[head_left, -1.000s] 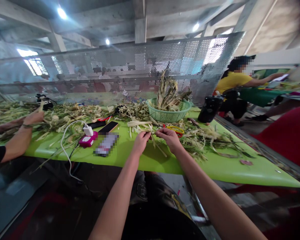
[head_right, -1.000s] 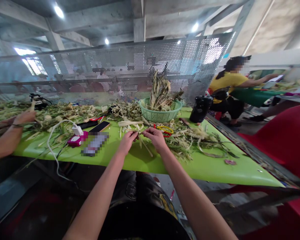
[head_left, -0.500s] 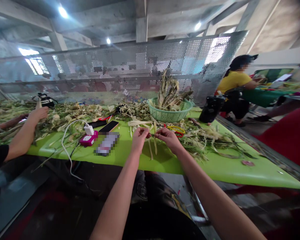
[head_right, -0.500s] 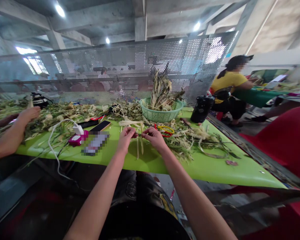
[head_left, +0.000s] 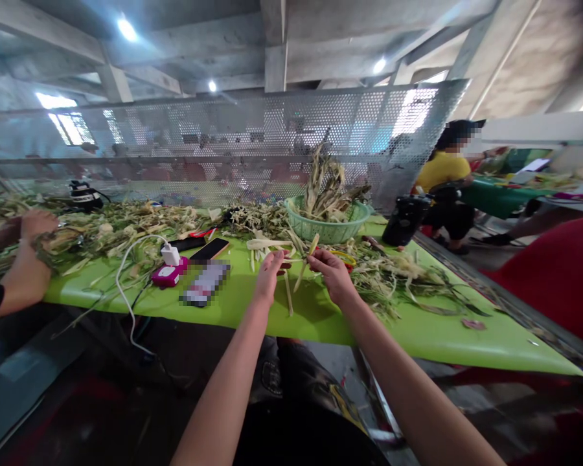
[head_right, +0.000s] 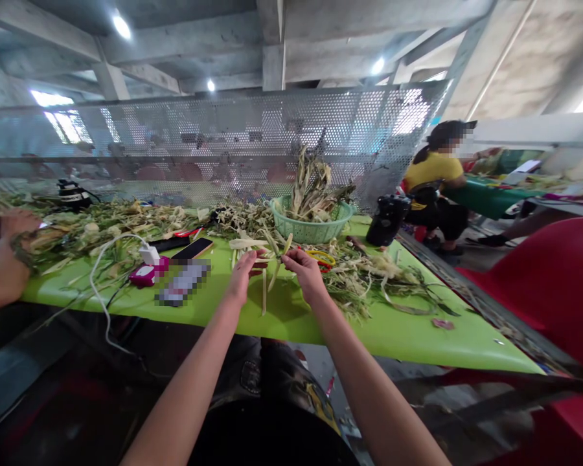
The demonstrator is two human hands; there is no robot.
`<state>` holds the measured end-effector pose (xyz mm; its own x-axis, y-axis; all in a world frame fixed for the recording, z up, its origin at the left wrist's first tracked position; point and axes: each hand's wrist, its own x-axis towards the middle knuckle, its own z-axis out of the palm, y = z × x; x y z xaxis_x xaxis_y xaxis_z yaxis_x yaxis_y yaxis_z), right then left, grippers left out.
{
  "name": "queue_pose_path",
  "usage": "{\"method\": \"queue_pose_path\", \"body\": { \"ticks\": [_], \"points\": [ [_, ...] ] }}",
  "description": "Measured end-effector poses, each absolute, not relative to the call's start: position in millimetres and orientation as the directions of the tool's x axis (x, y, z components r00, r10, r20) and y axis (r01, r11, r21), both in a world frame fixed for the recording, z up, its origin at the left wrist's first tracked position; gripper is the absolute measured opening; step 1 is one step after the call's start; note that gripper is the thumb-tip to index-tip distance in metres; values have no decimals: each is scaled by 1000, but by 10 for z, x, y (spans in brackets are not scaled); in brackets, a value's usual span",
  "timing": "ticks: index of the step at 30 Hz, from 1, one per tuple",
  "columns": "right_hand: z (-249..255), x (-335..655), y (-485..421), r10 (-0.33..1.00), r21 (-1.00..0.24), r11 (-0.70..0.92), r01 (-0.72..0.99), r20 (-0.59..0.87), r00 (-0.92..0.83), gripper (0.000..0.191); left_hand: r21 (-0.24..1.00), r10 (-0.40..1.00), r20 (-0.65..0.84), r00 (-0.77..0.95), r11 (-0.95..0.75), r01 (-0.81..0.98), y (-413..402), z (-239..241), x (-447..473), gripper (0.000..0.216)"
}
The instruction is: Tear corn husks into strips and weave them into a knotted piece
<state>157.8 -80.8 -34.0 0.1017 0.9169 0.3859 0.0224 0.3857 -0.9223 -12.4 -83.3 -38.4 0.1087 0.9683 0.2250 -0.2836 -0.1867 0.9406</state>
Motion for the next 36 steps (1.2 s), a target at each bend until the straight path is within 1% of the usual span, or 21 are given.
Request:
{"method": "queue_pose_path", "body": {
  "ticks": [2,4,6,7,9,10,12,14,16,17,18,20,21,22,23,26,28,30,32,36],
  "points": [
    [-340,1576,-812,916,-922,385,45,388,99,30,945,975,221,15,-210,-251,-835,-369,-137,42],
    [-350,1572,-808,915,-919,388,75,393,90,29,945,950,282,-136,-299,-130,-851,-349,-145,39],
    [-368,1565,-800,909,-909,400,119,410,77,26,893,856,450,-254,-440,98,-888,-325,-140,38],
    [-376,1563,-796,903,-900,411,147,424,71,24,836,795,547,-262,-503,220,-912,-313,-129,36],
    [-381,1559,-797,884,-872,443,209,464,64,19,697,698,694,-176,-592,404,-961,-294,-91,32],
    [-377,1558,-803,871,-854,461,240,487,61,16,637,673,732,-109,-619,459,-981,-288,-66,31],
    [-354,1556,-826,842,-814,503,291,537,46,10,557,654,756,5,-647,521,-1005,-291,-17,27],
    [-321,1551,-857,811,-773,547,322,584,23,6,535,667,742,68,-649,541,-1000,-313,20,20],
    [-294,1545,-886,783,-739,585,333,622,6,6,580,716,692,90,-626,521,-969,-347,37,15],
    [-288,1543,-896,770,-727,600,333,638,5,10,628,751,653,93,-606,488,-947,-366,41,15],
    [-287,1543,-900,758,-718,613,330,652,12,16,700,794,602,85,-576,422,-922,-384,41,15],
    [-302,1550,-894,734,-710,627,322,676,60,34,845,873,482,72,-485,226,-874,-415,40,13],
    [-317,1557,-882,731,-714,621,324,677,90,42,890,900,431,70,-437,128,-853,-426,39,12],
    [-335,1566,-867,736,-724,607,328,668,113,45,917,917,392,77,-396,46,-835,-434,37,14],
    [-355,1576,-848,750,-739,586,334,650,124,43,930,926,366,88,-366,-15,-823,-436,35,16],
    [-403,1597,-795,805,-776,527,347,586,89,23,944,938,321,130,-306,-126,-818,-421,24,20],
    [-413,1603,-777,817,-785,520,337,572,73,23,947,950,272,156,-235,-218,-833,-399,14,19],
    [-406,1601,-776,820,-793,518,320,567,77,23,946,955,240,175,-189,-262,-849,-381,5,19],
    [-390,1593,-787,826,-804,515,297,558,76,23,948,954,235,184,-183,-260,-855,-379,2,23],
    [-372,1572,-809,851,-842,494,218,519,78,28,962,954,203,219,-153,-225,-823,-424,11,41]
  ]
}}
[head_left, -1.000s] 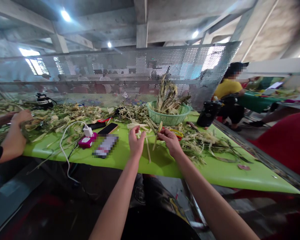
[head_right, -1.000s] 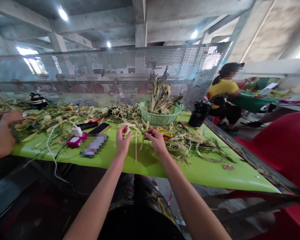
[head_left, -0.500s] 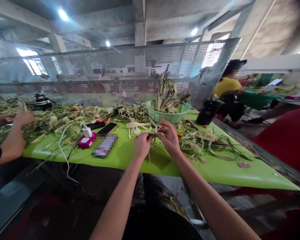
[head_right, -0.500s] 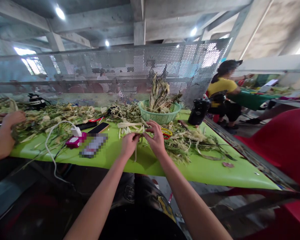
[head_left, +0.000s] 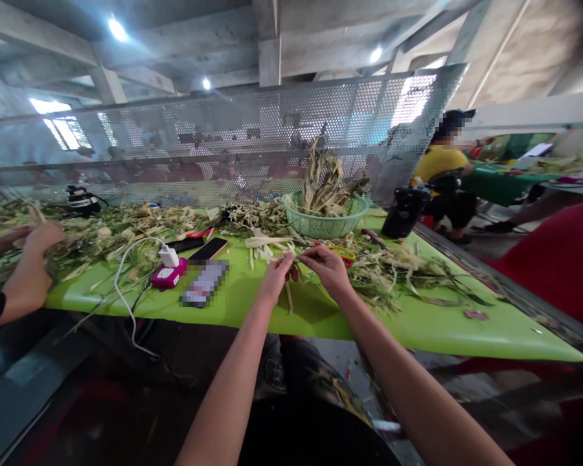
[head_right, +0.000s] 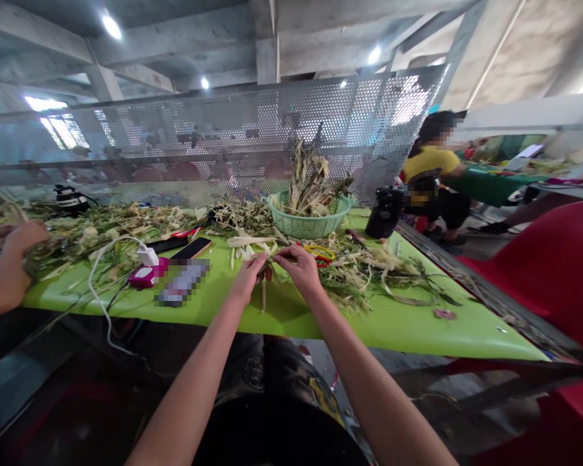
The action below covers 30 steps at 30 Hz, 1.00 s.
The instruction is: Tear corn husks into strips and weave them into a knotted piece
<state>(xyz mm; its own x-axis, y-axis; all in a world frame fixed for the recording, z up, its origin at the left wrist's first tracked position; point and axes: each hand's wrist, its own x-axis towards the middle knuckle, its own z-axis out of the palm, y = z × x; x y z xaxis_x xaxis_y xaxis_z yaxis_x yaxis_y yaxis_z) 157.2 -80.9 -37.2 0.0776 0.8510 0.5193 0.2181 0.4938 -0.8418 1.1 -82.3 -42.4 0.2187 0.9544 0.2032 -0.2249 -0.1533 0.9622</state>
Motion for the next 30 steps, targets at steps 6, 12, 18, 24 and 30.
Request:
{"method": "queue_pose_path", "body": {
  "ticks": [6,12,18,24,30],
  "points": [
    [-352,1582,-812,889,-903,424,69,429,160,37,915,977,169,129,-107,-389,-762,-470,33,36],
    [-349,1537,-816,933,-934,357,8,357,48,37,893,967,161,197,-57,-447,-810,-416,53,38],
    [-341,1517,-818,926,-928,372,-1,371,67,36,904,955,201,220,-94,-416,-845,-398,55,32],
    [-333,1501,-807,921,-927,374,22,374,107,37,911,954,192,231,-85,-404,-827,-363,76,33],
    [-270,1510,-688,921,-914,370,163,384,64,43,920,966,202,162,-130,-369,-874,-336,17,28]
  ]
}}
